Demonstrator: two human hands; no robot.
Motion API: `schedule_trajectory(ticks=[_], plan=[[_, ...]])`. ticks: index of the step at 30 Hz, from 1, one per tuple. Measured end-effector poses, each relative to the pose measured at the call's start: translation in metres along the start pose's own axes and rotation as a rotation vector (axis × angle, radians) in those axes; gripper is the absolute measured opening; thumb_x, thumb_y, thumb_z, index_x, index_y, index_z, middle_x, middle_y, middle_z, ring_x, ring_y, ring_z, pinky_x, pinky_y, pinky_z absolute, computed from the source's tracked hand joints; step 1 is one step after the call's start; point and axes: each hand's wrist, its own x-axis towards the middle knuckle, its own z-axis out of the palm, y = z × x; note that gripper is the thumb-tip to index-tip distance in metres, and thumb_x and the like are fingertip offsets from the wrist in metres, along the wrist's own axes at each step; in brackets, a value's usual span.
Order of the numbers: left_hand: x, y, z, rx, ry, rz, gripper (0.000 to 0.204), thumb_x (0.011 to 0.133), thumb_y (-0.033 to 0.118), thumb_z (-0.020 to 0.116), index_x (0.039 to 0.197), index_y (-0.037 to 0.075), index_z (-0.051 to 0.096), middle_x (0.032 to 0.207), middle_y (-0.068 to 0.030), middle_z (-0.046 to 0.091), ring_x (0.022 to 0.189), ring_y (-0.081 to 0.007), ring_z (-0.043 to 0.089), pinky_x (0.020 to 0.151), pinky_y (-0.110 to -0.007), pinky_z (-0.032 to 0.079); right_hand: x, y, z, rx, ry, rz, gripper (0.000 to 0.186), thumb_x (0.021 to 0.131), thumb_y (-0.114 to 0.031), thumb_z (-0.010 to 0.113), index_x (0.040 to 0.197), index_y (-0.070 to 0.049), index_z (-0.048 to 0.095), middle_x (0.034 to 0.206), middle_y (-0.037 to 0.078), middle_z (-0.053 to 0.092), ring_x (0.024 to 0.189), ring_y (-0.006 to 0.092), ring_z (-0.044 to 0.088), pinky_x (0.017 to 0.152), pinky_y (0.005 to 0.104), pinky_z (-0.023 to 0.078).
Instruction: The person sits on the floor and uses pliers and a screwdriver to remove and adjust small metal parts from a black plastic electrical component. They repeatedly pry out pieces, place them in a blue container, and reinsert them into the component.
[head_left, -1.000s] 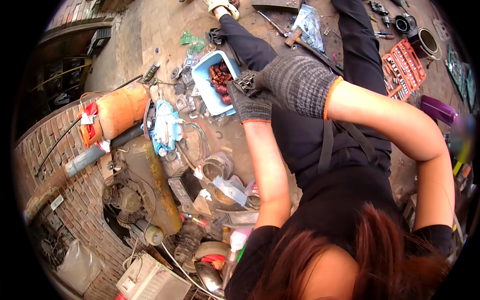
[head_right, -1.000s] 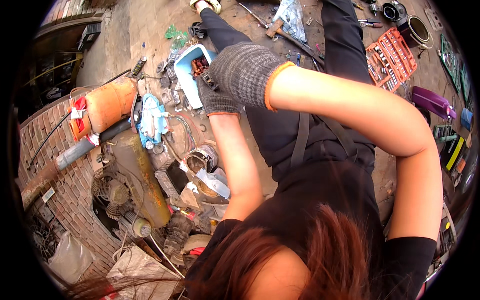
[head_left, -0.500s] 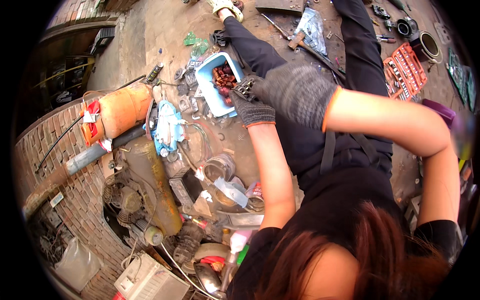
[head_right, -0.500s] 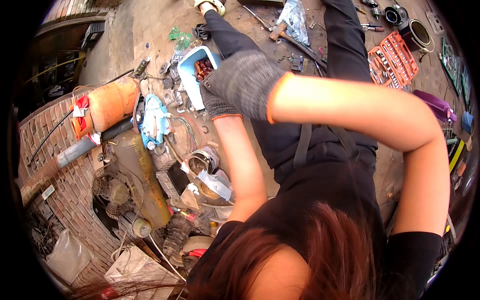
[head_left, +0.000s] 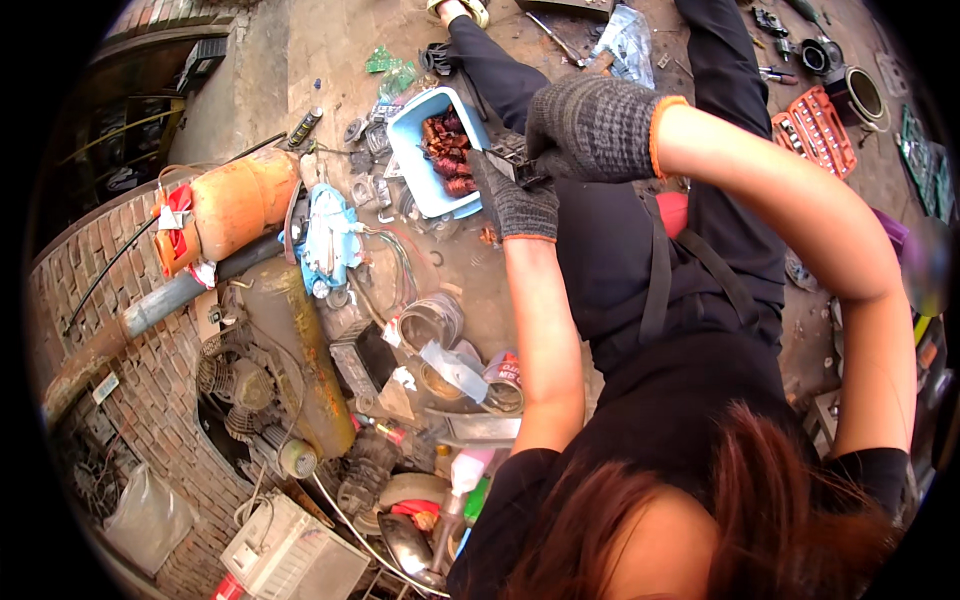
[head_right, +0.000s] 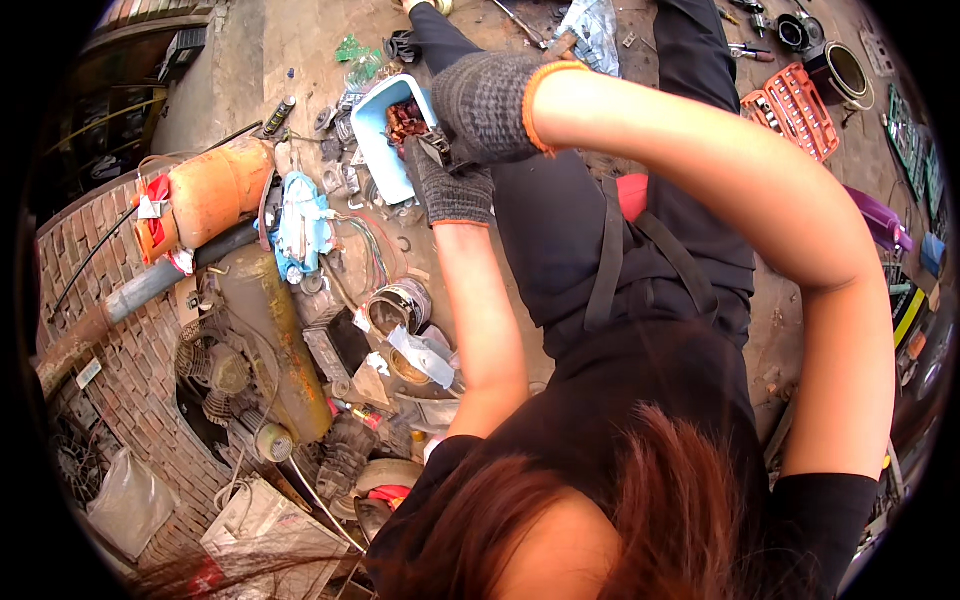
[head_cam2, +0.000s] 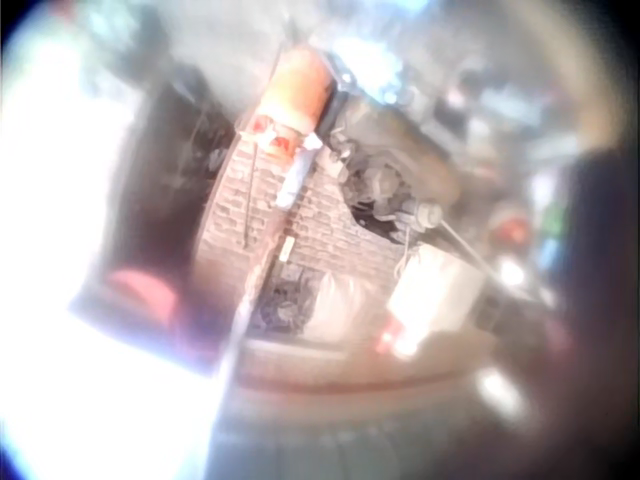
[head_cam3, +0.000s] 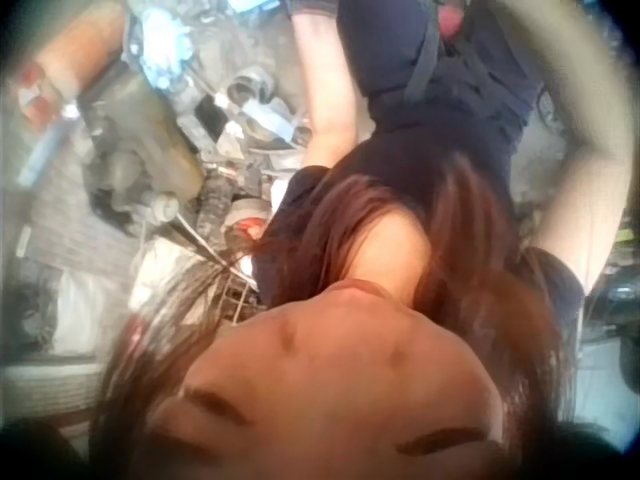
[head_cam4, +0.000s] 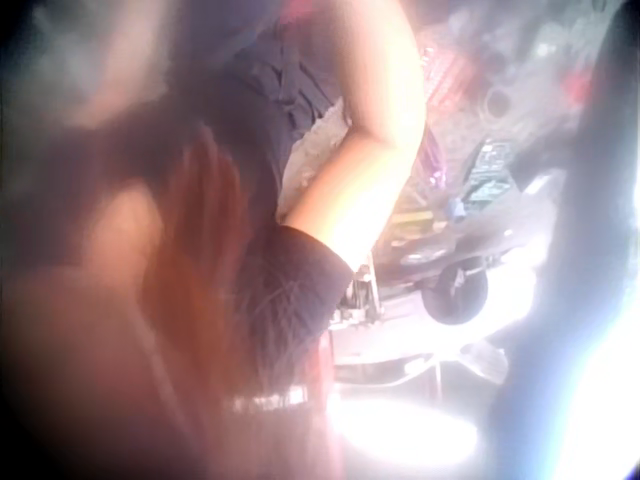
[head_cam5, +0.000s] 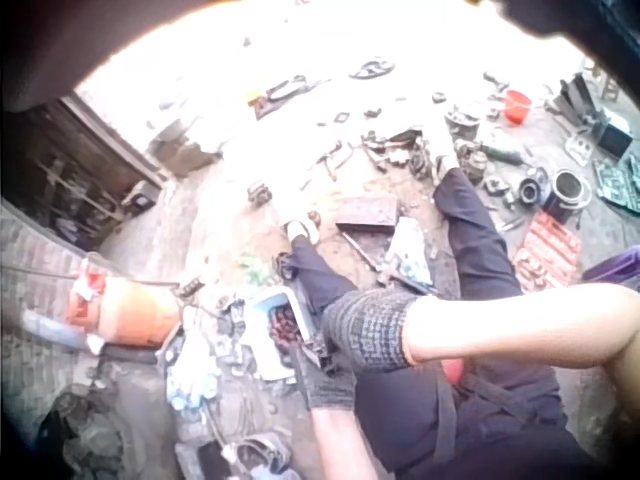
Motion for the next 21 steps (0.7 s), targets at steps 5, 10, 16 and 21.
schedule_trajectory(ticks=[5, 10, 16, 21], plan=[[-0.006, 0.002, 0.001, 0.091, -0.020, -0.063, 0.048, 0.094, 0.052, 0.037, 0.118, 0.013, 0.052, 0.109, -0.0094, 0.060, 0.092, -0.0265, 0.060, 0.073, -0.044, 0.052, 0.008, 0.001, -0.023, 0.018, -0.047, -0.098, 0.024, 0.074, -0.021, 0.062, 0.088, -0.004, 0.073, 0.074, 0.016, 0.068, 0.067, 0.0302, 0.065, 0.067, 0.0387, 0.051], [0.002, 0.001, -0.007, 0.102, -0.068, -0.115, 0.048, 0.095, 0.053, 0.031, 0.112, 0.013, 0.051, 0.099, -0.0078, 0.059, 0.081, -0.0251, 0.057, 0.063, -0.043, 0.048, 0.027, 0.016, -0.031, 0.163, -0.281, -0.022, 0.027, 0.077, -0.023, 0.063, 0.089, -0.001, 0.071, 0.069, 0.012, 0.067, 0.060, 0.0203, 0.064, 0.059, 0.0339, 0.050], [0.006, -0.012, -0.018, 0.076, -0.071, -0.082, 0.045, 0.093, 0.052, 0.042, 0.107, 0.010, 0.053, 0.091, -0.0100, 0.062, 0.070, -0.0266, 0.059, 0.057, -0.039, 0.052, 0.033, 0.033, -0.032, 0.282, -0.488, 0.045, 0.029, 0.080, -0.026, 0.062, 0.089, 0.000, 0.071, 0.065, 0.009, 0.066, 0.055, 0.0149, 0.061, 0.056, 0.0308, 0.049], [0.011, -0.015, -0.007, 0.023, -0.035, -0.006, 0.054, 0.091, 0.058, 0.043, 0.116, 0.011, 0.052, 0.101, -0.0083, 0.061, 0.086, -0.0253, 0.059, 0.066, -0.039, 0.052, 0.032, 0.061, 0.005, 0.387, -0.372, 0.036, 0.028, 0.081, -0.028, 0.062, 0.087, -0.002, 0.071, 0.063, 0.008, 0.065, 0.052, 0.0136, 0.059, 0.055, 0.0301, 0.048]])
